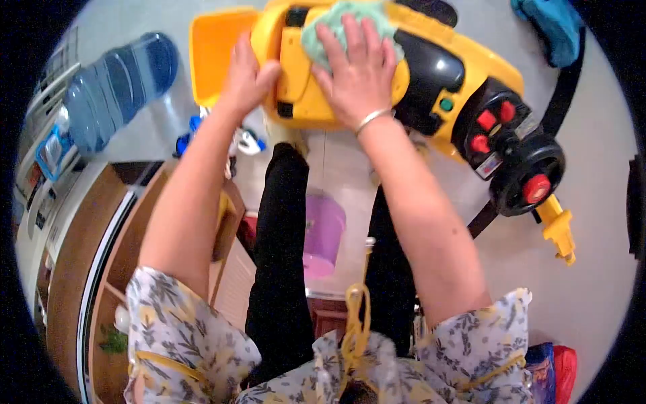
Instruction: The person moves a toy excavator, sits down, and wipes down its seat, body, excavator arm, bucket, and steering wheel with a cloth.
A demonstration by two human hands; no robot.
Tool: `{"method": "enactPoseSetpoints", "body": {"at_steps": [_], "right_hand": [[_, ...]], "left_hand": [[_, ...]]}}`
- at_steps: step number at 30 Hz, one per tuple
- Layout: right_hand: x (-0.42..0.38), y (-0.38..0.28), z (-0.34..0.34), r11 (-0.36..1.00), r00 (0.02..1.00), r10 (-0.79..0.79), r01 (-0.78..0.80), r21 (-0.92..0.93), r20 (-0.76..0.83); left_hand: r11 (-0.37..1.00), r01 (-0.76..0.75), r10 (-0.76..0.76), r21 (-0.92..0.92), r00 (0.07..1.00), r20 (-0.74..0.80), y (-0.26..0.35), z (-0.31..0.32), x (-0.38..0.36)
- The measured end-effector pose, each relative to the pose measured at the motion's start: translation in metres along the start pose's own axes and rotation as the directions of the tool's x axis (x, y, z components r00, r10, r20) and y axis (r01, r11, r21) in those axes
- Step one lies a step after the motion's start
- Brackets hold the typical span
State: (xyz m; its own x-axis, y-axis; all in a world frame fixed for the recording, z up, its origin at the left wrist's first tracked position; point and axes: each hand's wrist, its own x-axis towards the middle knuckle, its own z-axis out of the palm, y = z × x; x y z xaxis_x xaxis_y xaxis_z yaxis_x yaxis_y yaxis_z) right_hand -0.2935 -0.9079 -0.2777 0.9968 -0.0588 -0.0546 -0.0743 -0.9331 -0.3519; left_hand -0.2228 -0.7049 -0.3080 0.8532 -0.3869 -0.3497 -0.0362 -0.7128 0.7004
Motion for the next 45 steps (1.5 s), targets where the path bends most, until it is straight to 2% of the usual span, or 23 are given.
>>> {"method": "enactPoseSetpoints", "body": {"at_steps": [2,4,5,8,11,16,17,20,22,24,27,29,31,33,34,35,36,37,38,40,42,44,45], "right_hand": [[0.001,-0.009,0.004,0.997,0.994,-0.031,0.038,0.064,-0.106],[0.001,-0.010,0.002,0.995,0.995,-0.055,0.061,0.076,-0.079],[0.002,-0.006,0.002,0.993,0.994,-0.082,0.088,0.083,-0.072],[0.002,0.003,0.000,0.986,0.985,-0.125,0.138,0.099,-0.121],[0.000,0.016,0.000,0.977,0.972,-0.119,0.152,0.150,-0.204],[-0.007,0.050,-0.018,0.938,0.930,-0.059,0.176,0.297,-0.363],[-0.006,0.058,-0.039,0.945,0.944,-0.046,0.147,0.291,-0.327],[0.001,0.100,-0.053,0.943,0.891,-0.091,0.220,0.249,-0.444],[-0.022,0.080,-0.126,0.985,0.904,-0.043,0.109,0.133,-0.426],[-0.016,0.099,-0.135,0.964,0.729,-0.003,0.185,0.192,-0.684],[-0.017,0.141,-0.177,0.984,0.738,0.041,0.087,0.154,-0.673],[-0.026,0.122,-0.220,0.996,0.901,-0.065,0.086,0.029,-0.428],[-0.022,0.092,-0.259,0.991,0.951,-0.125,0.110,-0.071,-0.282],[-0.021,0.085,-0.279,0.988,0.965,-0.135,0.115,-0.101,-0.226],[-0.024,0.076,-0.282,0.994,0.973,-0.079,0.060,-0.092,-0.217],[-0.024,0.065,-0.293,0.997,0.994,-0.008,-0.001,-0.082,-0.108],[-0.049,0.055,-0.292,0.996,0.997,0.074,-0.072,-0.056,0.030],[-0.065,0.038,-0.295,0.991,0.994,0.083,-0.075,-0.113,0.070],[-0.077,0.042,-0.305,0.982,0.990,0.084,-0.063,-0.178,0.115],[-0.110,0.037,-0.286,0.994,0.999,0.051,-0.050,-0.099,0.015],[-0.131,0.025,-0.304,0.996,0.996,-0.012,0.004,-0.088,-0.084],[-0.164,0.050,-0.295,0.982,0.966,0.178,-0.188,0.033,0.189],[-0.187,0.065,-0.267,0.814,0.922,0.351,-0.386,0.435,0.161]], "left_hand": [[0.997,-0.074,0.075,0.016,0.996,-0.058,-0.009,-0.007,0.000],[0.998,-0.066,0.066,0.000,0.997,0.038,-0.037,-0.014,0.001],[0.981,0.037,-0.018,-0.189,0.995,0.102,-0.041,-0.015,-0.002],[0.987,0.062,-0.044,-0.147,0.992,0.120,-0.042,-0.015,0.001],[0.998,-0.044,0.042,0.046,0.998,0.052,-0.030,-0.018,0.001],[0.937,-0.140,0.174,0.319,0.981,-0.082,0.074,-0.008,0.000],[0.940,-0.118,0.161,0.321,0.980,-0.113,0.090,-0.005,0.002],[0.930,-0.103,0.175,0.353,0.968,-0.178,0.135,0.005,0.016],[0.972,-0.123,0.157,0.199,0.974,-0.162,0.179,-0.010,-0.003],[0.974,-0.176,0.192,0.142,0.975,-0.110,0.227,0.000,0.002],[0.959,0.052,-0.052,-0.279,0.999,0.006,0.288,0.023,0.019],[0.904,-0.001,-0.007,-0.426,1.000,-0.017,0.280,0.011,0.019],[0.947,-0.142,0.112,-0.287,0.987,-0.117,0.262,0.002,0.022],[0.995,-0.098,0.096,-0.037,0.994,-0.049,0.286,-0.020,0.029],[0.999,-0.046,0.046,-0.010,0.998,0.043,0.287,-0.028,0.041],[0.998,0.060,-0.056,-0.029,0.991,0.125,0.311,-0.044,0.042],[0.996,0.046,-0.032,-0.078,0.983,0.183,0.299,-0.036,0.035],[0.971,0.225,-0.188,-0.083,0.927,0.325,0.316,-0.055,0.031],[0.979,0.175,-0.135,-0.101,0.938,0.318,0.347,-0.061,0.028],[0.993,0.113,-0.113,0.025,0.896,0.429,0.371,-0.078,0.000],[0.951,-0.297,0.253,0.081,0.903,0.347,0.382,-0.090,-0.034],[0.924,-0.380,0.357,0.043,0.897,0.261,0.371,-0.056,-0.058],[0.929,-0.343,0.272,0.140,0.888,0.370,0.390,-0.071,-0.091]]}}
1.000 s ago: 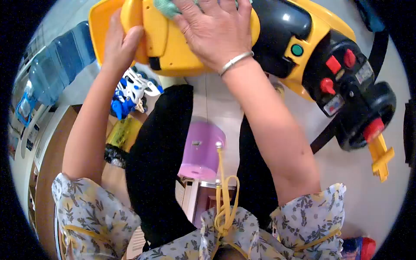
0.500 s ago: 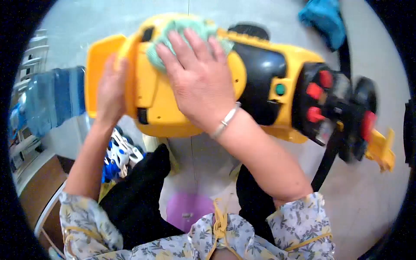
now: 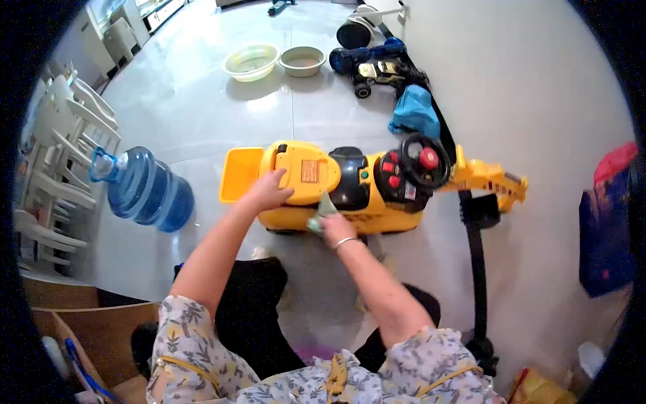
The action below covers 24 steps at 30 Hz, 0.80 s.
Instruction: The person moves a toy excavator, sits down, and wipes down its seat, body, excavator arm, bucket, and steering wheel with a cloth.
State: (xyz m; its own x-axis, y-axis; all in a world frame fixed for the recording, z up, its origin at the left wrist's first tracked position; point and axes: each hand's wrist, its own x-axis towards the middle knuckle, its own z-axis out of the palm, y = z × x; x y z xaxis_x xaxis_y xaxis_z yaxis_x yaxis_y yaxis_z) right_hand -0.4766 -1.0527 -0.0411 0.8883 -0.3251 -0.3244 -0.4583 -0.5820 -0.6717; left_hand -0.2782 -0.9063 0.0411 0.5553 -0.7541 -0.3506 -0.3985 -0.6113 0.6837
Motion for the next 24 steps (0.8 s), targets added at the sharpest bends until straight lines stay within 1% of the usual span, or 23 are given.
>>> {"method": "enactPoseSetpoints", "body": {"at_steps": [1,2,3,4,5,6,7,8,9,11,12,13,15,16,17,19,20,21,22,23,24], "right_hand": [[-0.015,0.018,-0.004,1.000,0.999,0.025,-0.025,0.016,-0.025],[-0.029,0.036,-0.009,0.998,0.998,0.050,-0.048,0.034,-0.049],[-0.055,0.019,-0.040,0.912,0.998,-0.065,0.054,-0.407,-0.013],[-0.063,0.005,-0.057,0.911,0.999,-0.043,0.032,-0.411,-0.017],[-0.067,-0.006,-0.072,0.915,1.000,-0.019,0.013,-0.404,-0.012],[-0.077,-0.023,-0.086,0.935,0.999,-0.036,0.023,-0.354,-0.029],[-0.090,-0.042,-0.102,0.945,0.996,-0.090,0.082,-0.316,-0.009],[-0.106,-0.055,-0.114,0.937,0.977,-0.213,0.196,-0.290,-0.027],[-0.119,-0.060,-0.124,0.913,0.941,-0.333,0.309,-0.268,-0.051],[-0.139,-0.055,-0.130,0.903,0.890,-0.417,0.382,-0.197,-0.183],[-0.152,-0.053,-0.129,0.926,0.885,-0.373,0.336,-0.172,-0.278],[-0.160,-0.048,-0.129,0.950,0.921,-0.289,0.243,-0.196,-0.261],[-0.160,-0.046,-0.134,0.892,0.969,-0.174,0.081,-0.444,-0.173],[-0.160,-0.047,-0.137,0.893,0.970,-0.167,0.073,-0.444,-0.177],[-0.158,-0.050,-0.140,0.897,0.965,-0.177,0.078,-0.434,-0.193],[-0.149,-0.054,-0.148,0.890,0.962,-0.193,0.089,-0.446,-0.194],[-0.147,-0.053,-0.146,0.863,0.961,-0.206,0.091,-0.497,-0.182],[-0.146,-0.052,-0.144,0.832,0.962,-0.219,0.096,-0.547,-0.163],[-0.147,-0.055,-0.142,0.850,0.957,-0.239,0.122,-0.513,-0.167],[-0.144,-0.054,-0.137,0.843,0.961,-0.237,0.132,-0.522,-0.139],[-0.142,-0.053,-0.134,0.855,0.958,-0.247,0.143,-0.499,-0.148]], "left_hand": [[0.993,0.060,-0.071,0.098,0.990,0.119,0.027,-0.003,-0.020],[0.990,0.050,-0.066,0.128,0.991,0.120,0.028,0.004,-0.027],[0.962,0.000,-0.025,0.272,0.996,0.088,0.022,0.019,-0.030],[0.914,-0.038,0.010,0.403,0.997,0.071,0.019,0.034,-0.036],[0.909,-0.032,-0.004,0.416,0.996,0.084,0.021,0.045,-0.042],[0.914,0.002,-0.020,0.406,0.999,0.040,0.022,0.052,-0.047],[0.916,0.032,-0.034,0.400,0.999,-0.002,0.021,0.056,-0.051],[0.909,0.073,-0.073,0.411,0.997,-0.016,0.023,0.062,-0.055],[0.926,0.080,-0.080,0.370,0.997,-0.014,0.015,0.070,-0.055],[0.932,0.047,-0.004,0.359,0.993,-0.121,-0.008,0.092,-0.059],[0.938,0.066,-0.017,0.341,0.989,-0.144,-0.013,0.099,-0.063],[0.930,0.065,-0.018,0.361,0.991,-0.132,-0.019,0.101,-0.065],[0.943,0.074,0.004,0.323,0.972,-0.236,-0.021,0.105,-0.062],[0.947,0.113,-0.035,0.301,0.967,-0.253,-0.026,0.103,-0.058],[0.950,0.110,-0.036,0.293,0.968,-0.247,-0.031,0.103,-0.052],[0.949,0.131,-0.012,0.287,0.924,-0.382,-0.045,0.101,-0.034],[0.956,0.148,-0.030,0.252,0.907,-0.420,-0.052,0.099,-0.024],[0.960,0.158,-0.046,0.229,0.903,-0.427,-0.044,0.090,-0.021],[0.985,0.140,-0.084,0.105,0.904,-0.420,-0.037,0.081,-0.017],[0.992,0.125,-0.123,-0.020,0.906,-0.406,-0.036,0.076,-0.011],[0.996,0.087,-0.076,-0.008,0.822,-0.564,-0.049,0.085,0.005]]}}
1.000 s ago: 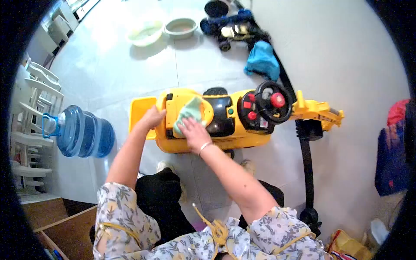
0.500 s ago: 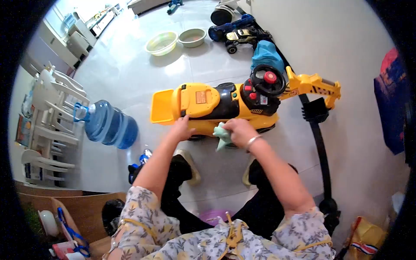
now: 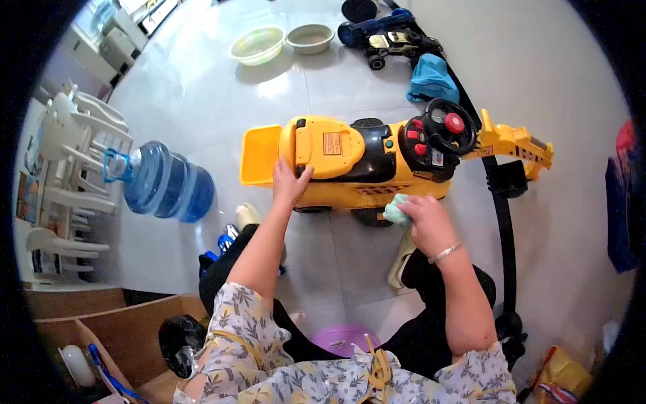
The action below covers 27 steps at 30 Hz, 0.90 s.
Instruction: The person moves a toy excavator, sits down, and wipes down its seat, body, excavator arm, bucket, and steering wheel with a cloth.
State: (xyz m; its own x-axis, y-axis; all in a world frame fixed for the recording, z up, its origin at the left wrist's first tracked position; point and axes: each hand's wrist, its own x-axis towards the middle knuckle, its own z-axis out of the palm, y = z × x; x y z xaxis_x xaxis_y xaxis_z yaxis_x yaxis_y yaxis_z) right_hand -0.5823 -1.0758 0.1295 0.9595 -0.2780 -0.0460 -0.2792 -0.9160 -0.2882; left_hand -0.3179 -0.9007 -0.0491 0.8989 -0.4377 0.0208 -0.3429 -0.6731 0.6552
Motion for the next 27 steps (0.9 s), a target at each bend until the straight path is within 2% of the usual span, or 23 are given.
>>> {"method": "enactPoseSetpoints", "body": {"at_steps": [1,3,9,11,12,17,22,27], "right_hand": [[0.001,0.000,0.002,1.000,1.000,-0.002,0.003,0.028,-0.015],[-0.001,-0.003,0.004,1.000,0.999,0.019,-0.020,0.021,0.048],[0.007,-0.003,0.007,1.000,0.999,-0.028,0.028,0.010,0.017],[0.014,-0.004,0.015,1.000,0.999,-0.003,0.003,0.022,0.032],[0.018,-0.002,0.022,1.000,1.000,-0.007,0.006,0.021,0.006],[0.020,-0.007,0.040,0.999,0.999,-0.018,0.020,0.032,-0.037],[0.014,-0.019,0.045,0.999,0.997,-0.032,0.034,-0.015,0.066],[0.015,-0.016,0.060,0.996,0.982,-0.057,0.069,-0.058,0.183]], "left_hand": [[1.000,0.025,-0.025,-0.011,1.000,0.004,-0.012,0.015,0.010],[0.994,-0.005,0.024,0.105,0.983,-0.180,-0.020,0.031,0.015],[0.994,0.071,-0.064,0.084,0.994,-0.090,-0.017,0.037,-0.008],[0.990,-0.085,0.106,0.111,0.973,-0.205,-0.032,0.054,-0.027],[0.989,-0.084,0.108,0.122,0.972,-0.209,-0.028,0.054,-0.037],[1.000,-0.022,0.023,0.014,0.995,-0.098,-0.003,0.057,-0.108],[0.999,0.000,-0.002,-0.032,0.998,-0.065,0.017,0.056,-0.165],[0.997,0.014,-0.014,-0.082,1.000,0.001,0.010,0.051,-0.179]]}}
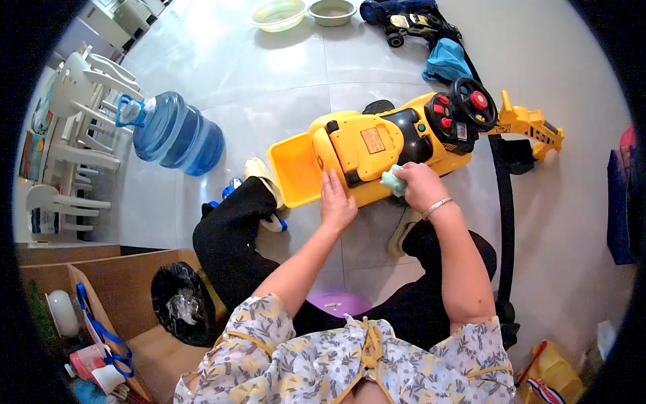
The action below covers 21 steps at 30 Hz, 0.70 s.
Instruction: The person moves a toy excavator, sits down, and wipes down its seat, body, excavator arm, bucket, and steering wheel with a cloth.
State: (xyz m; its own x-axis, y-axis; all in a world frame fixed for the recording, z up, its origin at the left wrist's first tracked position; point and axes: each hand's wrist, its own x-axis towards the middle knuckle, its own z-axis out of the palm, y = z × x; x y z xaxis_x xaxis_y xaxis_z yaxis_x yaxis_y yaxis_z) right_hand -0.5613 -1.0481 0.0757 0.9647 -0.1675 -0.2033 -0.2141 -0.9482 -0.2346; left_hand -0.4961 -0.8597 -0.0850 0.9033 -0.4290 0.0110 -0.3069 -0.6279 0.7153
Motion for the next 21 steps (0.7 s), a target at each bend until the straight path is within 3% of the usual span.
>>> {"method": "enactPoseSetpoints", "body": {"at_steps": [2,3,5,7,9,10,11,14,17,20,21], "right_hand": [[0.002,-0.001,0.006,0.997,1.000,-0.008,0.008,0.072,-0.009],[0.004,-0.006,0.010,0.989,1.000,-0.008,0.011,0.150,-0.020],[0.007,-0.013,0.010,0.984,1.000,0.001,-0.003,0.176,0.010],[0.009,-0.020,0.016,0.978,0.999,0.021,-0.028,0.205,0.037],[0.015,-0.023,0.026,0.886,0.990,0.050,-0.104,0.452,0.128],[0.020,-0.027,0.030,0.891,0.990,0.043,-0.099,0.444,0.135],[0.023,-0.031,0.032,0.871,0.986,0.035,-0.110,0.479,0.164],[0.031,-0.047,0.030,0.861,0.981,0.037,-0.128,0.492,0.189],[0.041,-0.053,0.027,0.952,0.968,0.056,0.022,0.304,-0.245],[0.058,-0.023,0.038,0.990,0.916,0.068,-0.012,0.143,-0.395],[0.064,-0.017,0.043,0.989,0.917,0.071,-0.015,0.145,-0.392]], "left_hand": [[0.999,-0.038,0.036,0.002,0.966,0.254,-0.019,-0.013,0.005],[0.997,-0.039,0.060,-0.073,0.951,0.304,-0.037,-0.025,0.015],[0.988,-0.147,0.151,-0.037,0.971,0.185,-0.062,-0.062,0.030],[0.993,-0.041,0.008,0.113,0.960,0.280,-0.069,-0.117,0.048],[0.991,0.091,-0.119,0.097,0.932,0.342,-0.066,-0.170,0.059],[0.995,0.080,-0.098,0.067,0.936,0.337,-0.090,-0.175,0.071],[0.993,0.119,-0.114,-0.002,0.954,0.279,-0.072,-0.201,0.068],[0.950,0.093,-0.089,-0.297,0.996,0.026,-0.092,-0.210,0.072],[0.957,0.113,-0.093,-0.266,0.992,0.087,-0.082,-0.206,0.076],[0.985,0.009,-0.004,-0.174,1.000,0.029,-0.076,-0.178,0.087],[0.998,-0.059,0.059,-0.016,0.998,0.002,-0.074,-0.170,0.088]]}}
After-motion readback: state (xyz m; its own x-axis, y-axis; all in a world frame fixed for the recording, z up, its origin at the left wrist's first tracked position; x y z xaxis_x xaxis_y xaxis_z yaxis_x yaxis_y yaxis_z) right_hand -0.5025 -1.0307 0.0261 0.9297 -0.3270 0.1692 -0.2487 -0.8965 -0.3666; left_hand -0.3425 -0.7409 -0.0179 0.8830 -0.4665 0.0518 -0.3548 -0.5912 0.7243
